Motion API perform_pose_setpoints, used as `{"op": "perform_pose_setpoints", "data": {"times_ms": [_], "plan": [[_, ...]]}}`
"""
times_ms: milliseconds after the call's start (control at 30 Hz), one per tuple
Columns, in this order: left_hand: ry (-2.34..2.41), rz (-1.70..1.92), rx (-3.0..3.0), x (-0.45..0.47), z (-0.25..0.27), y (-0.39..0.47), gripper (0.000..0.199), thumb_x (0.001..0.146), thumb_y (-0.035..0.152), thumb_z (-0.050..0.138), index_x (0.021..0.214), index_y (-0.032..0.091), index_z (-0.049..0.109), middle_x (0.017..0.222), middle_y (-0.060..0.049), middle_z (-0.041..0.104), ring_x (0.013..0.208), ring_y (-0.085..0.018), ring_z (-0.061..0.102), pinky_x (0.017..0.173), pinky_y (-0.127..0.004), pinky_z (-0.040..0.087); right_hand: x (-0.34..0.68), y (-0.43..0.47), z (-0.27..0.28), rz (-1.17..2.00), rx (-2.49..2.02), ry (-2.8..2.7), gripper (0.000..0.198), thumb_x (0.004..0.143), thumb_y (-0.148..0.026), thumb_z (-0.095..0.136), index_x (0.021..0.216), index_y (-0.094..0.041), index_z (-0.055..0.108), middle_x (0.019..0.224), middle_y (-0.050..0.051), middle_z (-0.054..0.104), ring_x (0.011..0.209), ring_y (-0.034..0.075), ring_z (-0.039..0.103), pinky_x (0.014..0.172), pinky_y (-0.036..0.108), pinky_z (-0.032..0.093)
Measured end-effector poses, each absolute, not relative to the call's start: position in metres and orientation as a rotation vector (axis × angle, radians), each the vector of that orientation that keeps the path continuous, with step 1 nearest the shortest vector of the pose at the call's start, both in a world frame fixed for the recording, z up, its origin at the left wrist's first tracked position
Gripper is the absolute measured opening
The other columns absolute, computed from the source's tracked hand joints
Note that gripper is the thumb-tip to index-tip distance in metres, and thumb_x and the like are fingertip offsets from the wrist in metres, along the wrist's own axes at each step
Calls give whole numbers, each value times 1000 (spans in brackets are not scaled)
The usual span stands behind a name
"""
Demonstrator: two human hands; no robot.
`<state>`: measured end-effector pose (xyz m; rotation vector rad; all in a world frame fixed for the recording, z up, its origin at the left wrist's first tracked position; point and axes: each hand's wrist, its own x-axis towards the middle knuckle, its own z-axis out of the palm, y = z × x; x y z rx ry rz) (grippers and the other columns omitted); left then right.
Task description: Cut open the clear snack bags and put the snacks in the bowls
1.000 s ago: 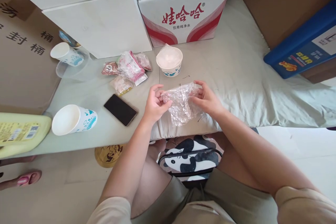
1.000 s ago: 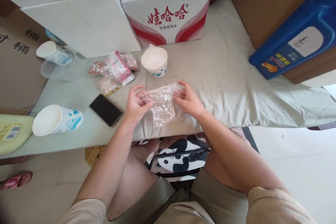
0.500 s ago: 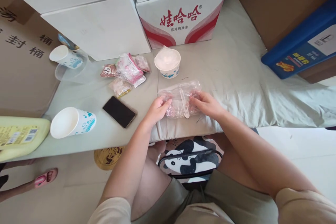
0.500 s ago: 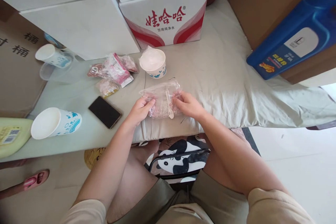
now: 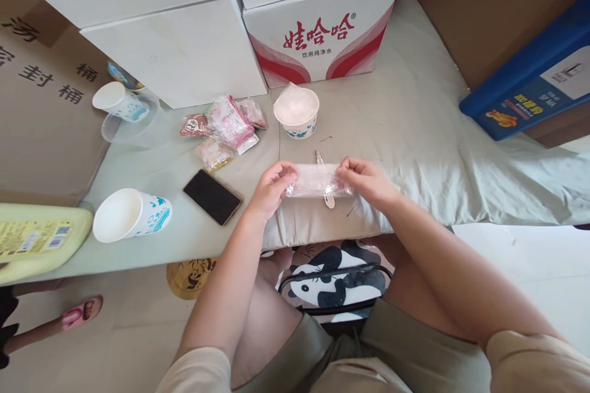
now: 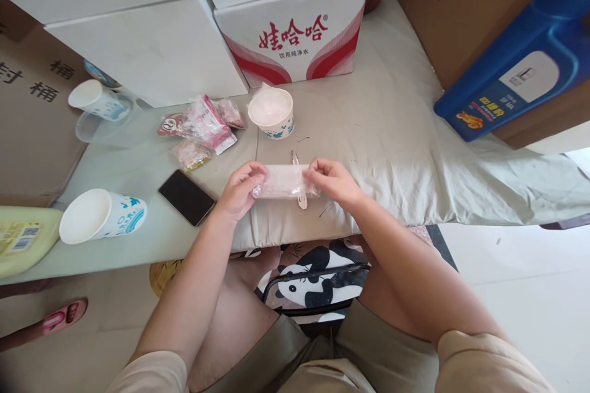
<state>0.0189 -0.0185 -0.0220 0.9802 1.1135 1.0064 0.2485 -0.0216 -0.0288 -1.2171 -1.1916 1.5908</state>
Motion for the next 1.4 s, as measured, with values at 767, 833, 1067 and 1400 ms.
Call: {"op": "perform_pose_setpoints", "data": {"times_ms": [767,833,1067,1400], "plan": [[964,922,1166,46,-30,-27,30,81,34,58,103,20,71,107,-5,71,102,-22,64,90,-32,48,232,-33,-31,1442,-1103,-1324,42,67,-47,81,92,-23,57,90,2,64,80,16,60,71,30,51],[1002,946,1211,46,-29,-26,31,82,33,56,107,20,68,108,-4,70,101,-21,62,90,-31,47,235,-37,-32,1483,-1120,-1363,37,70,-48,78,82,-22,55,79,0,61,70,15,57,66,30,48],[1225,926,1407,37,-24,-24,14,86,30,55,86,19,64,82,-2,65,79,-16,60,76,-29,45,243,-47,-28,875,-1540,-1371,37,76,-42,68,64,-24,39,57,-6,40,53,11,36,53,27,29],[1231,785,1745,19,-10,-38,15,85,22,49,82,20,64,79,-3,68,73,-17,59,66,-29,40,173,116,36,137,-1487,-2273,21,73,-15,54,90,-22,65,93,7,62,83,21,59,84,39,48]]}}
